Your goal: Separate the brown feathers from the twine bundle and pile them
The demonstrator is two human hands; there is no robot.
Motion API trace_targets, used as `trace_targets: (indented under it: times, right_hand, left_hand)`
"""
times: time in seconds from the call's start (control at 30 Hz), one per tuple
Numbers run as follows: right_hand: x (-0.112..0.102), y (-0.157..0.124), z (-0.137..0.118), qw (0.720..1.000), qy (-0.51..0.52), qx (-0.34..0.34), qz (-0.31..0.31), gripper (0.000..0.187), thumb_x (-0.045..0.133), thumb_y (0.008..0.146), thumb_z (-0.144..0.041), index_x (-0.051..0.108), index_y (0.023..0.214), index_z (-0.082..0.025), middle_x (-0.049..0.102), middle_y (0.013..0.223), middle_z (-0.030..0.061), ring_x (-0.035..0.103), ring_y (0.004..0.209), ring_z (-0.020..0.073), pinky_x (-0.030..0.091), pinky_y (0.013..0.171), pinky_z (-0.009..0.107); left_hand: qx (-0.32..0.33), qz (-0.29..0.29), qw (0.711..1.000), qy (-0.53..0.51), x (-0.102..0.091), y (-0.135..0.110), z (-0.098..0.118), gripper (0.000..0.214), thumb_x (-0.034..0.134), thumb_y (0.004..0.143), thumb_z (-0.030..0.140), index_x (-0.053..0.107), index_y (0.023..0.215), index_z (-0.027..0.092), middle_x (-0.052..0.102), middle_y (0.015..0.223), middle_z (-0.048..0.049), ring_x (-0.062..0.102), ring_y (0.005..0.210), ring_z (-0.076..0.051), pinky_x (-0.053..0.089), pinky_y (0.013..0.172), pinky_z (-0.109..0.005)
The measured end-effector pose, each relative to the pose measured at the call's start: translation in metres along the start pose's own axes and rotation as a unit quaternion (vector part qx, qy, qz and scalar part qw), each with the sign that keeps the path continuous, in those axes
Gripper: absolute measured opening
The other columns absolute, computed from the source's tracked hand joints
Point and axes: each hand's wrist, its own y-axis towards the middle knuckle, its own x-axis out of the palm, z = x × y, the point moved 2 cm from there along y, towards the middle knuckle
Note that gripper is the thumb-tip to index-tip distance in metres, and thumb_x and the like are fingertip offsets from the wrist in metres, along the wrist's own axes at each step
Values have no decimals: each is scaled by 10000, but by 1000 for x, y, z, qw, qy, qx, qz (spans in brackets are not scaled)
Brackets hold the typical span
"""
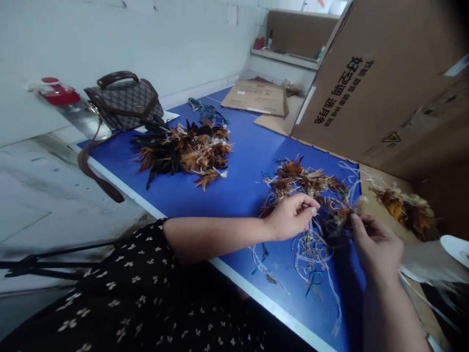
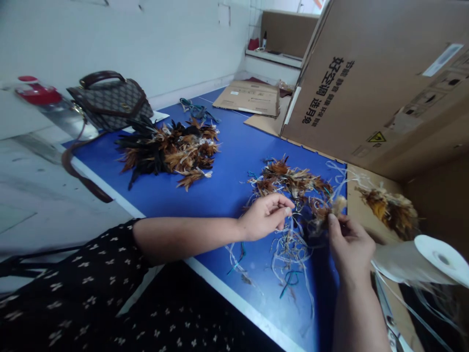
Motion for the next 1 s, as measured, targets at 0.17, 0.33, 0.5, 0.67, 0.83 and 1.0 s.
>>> trace_targets:
  times: [0.17,0.33,0.5,0.67,0.83,1.0]
  right_hand:
    - [29,-18,-38,995,89,46,15,407,795,1095,-577,829,1143,-174,789,761,56,698,549,190,541,521,295]
    - [43,-19,-58,997,67,-47,0,272,821,1070,-491,843,1030,-223,833,914,71,771,762,208,644,712,334]
    - [45,-24,-64,977,-46,-209,-12,140,782,1109,-339,845,1176,-234,881,1088,86,819,853,195,612,727,301]
    - [44,-29,-68,957,-157,-242,-17,205,713,1154,-367,858,1220,-238,881,1079,69,775,780,156,492,619,286]
    - [42,-27,-76,939,-191,-285,-36,213,668,1173,-336,861,1199,-247,880,1045,53,757,755,140,458,607,291]
    - [42,-27,-83,930,-176,-320,-31,175,681,1168,-302,838,1199,-230,877,1072,48,743,758,142,455,625,299]
  left_hand:
    - [-46,46,998,-1,-2,17,-27,233,806,1081,389,772,1141,166,677,724,31,592,639,-112,495,660,-269]
    - [112,102,988,42,-26,26,-35,349,948,974,516,849,983,182,734,858,-30,677,790,-154,573,778,-329]
    - [96,53,993,46,-28,27,-45,472,1032,865,617,910,1017,187,783,1002,-73,699,868,-169,597,815,-349]
    - [83,6,996,38,-22,22,-48,521,1008,866,689,916,957,185,754,979,-61,695,897,-170,619,856,-358]
    - [78,7,997,15,-21,22,-44,547,1027,841,694,940,1045,194,772,1005,-65,718,948,-179,627,905,-367]
    - [73,1,997,-4,-20,18,-39,603,1039,775,749,858,849,179,723,889,-31,673,842,-141,582,810,-340]
